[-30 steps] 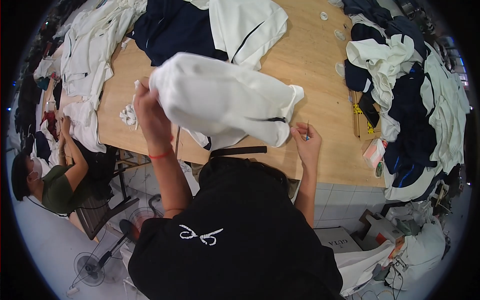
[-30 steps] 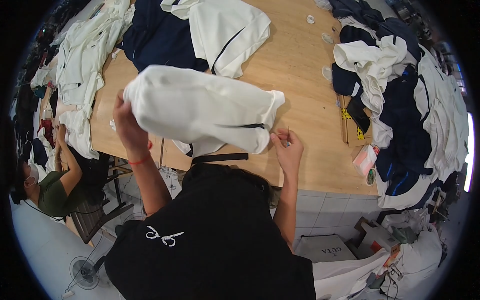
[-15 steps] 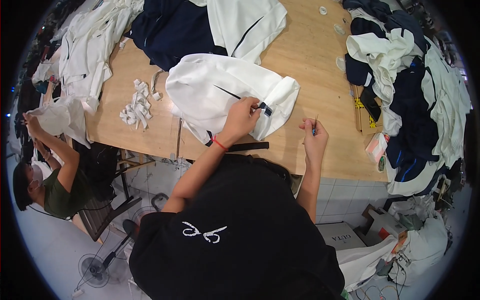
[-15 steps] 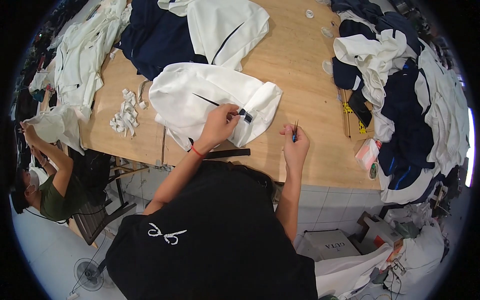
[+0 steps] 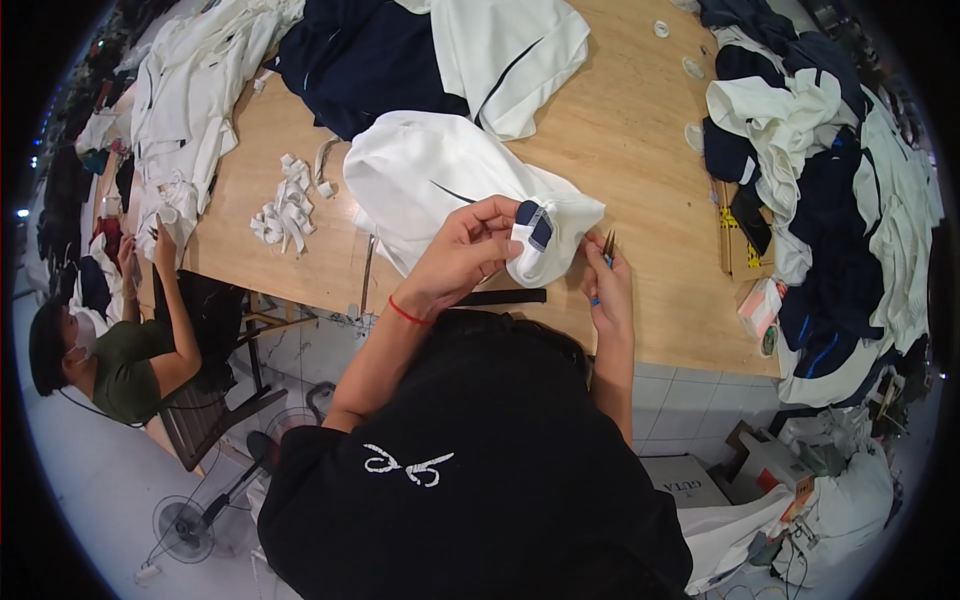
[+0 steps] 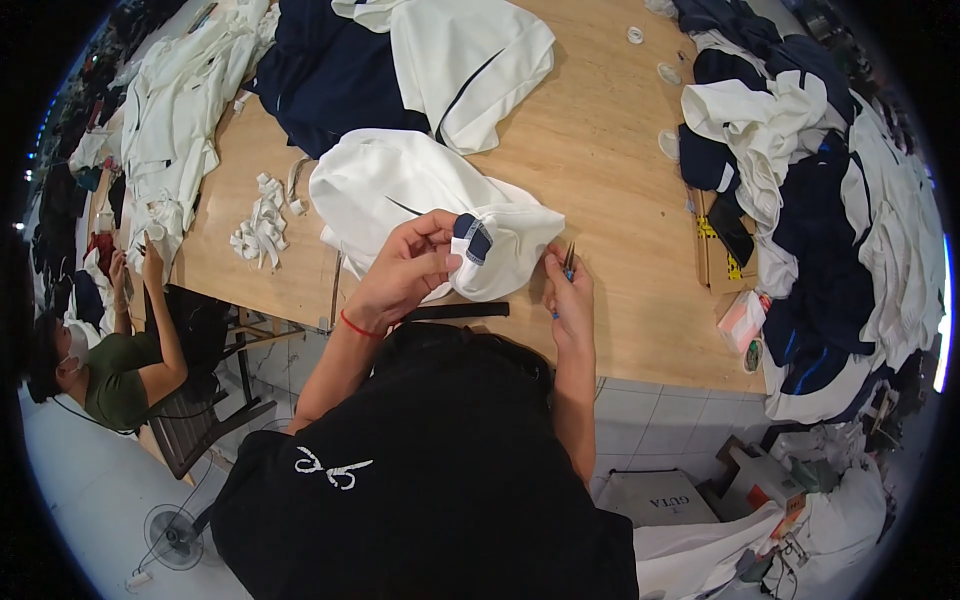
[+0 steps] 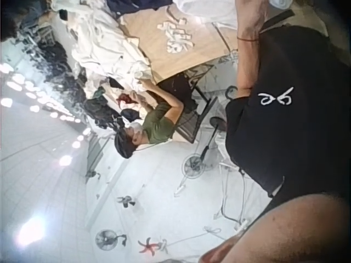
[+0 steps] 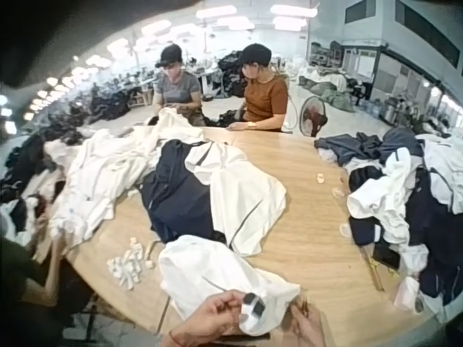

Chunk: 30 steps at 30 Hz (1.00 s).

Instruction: Trimming loose threads and inspecting white athletic shorts in a garment factory.

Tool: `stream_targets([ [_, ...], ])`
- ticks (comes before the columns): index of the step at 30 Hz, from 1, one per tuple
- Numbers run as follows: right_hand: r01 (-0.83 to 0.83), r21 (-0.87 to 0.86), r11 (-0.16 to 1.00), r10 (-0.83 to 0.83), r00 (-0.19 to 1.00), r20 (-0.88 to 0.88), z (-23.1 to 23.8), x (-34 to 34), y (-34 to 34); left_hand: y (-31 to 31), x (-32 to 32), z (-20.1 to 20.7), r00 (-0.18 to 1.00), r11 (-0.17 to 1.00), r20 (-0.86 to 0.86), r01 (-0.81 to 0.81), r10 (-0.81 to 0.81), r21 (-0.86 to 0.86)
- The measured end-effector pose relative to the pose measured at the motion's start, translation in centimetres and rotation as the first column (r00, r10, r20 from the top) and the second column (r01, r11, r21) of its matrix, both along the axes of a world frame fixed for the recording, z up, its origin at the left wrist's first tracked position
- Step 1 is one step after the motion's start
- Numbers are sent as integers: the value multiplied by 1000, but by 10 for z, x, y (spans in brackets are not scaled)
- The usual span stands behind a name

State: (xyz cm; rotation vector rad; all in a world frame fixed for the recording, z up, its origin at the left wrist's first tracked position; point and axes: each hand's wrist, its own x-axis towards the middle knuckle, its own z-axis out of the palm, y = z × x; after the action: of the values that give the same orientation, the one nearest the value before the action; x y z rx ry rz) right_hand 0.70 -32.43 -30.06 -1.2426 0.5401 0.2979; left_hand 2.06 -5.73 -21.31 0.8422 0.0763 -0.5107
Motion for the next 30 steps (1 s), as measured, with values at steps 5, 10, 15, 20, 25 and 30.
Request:
stream_targets([
  [5,36,128,991,-32,999,-35,4,12,12,4,-5,26,993,996,113,-13,23,-84],
  [10,-57,179,982,54,998,21,14,13,17,5,-7,29,988,998,153,-15,24,-60],
  [15,-15,254,967,3,999,45,8,4,10,15,-5,6,993,952,81,-53,82,-301],
  [20,41,485,873,-172,958,228,34,-6,-12,46,-5,3,896,739,-295,-441,332,-509],
  [25,-198,735,649,-150,913,379,73,-4,-18,63,-12,-11,904,689,-142,-402,403,-603],
  [30,-285,624,727,-107,852,513,98,-7,-20,68,-14,-20,913,660,-54,-332,404,-674],
])
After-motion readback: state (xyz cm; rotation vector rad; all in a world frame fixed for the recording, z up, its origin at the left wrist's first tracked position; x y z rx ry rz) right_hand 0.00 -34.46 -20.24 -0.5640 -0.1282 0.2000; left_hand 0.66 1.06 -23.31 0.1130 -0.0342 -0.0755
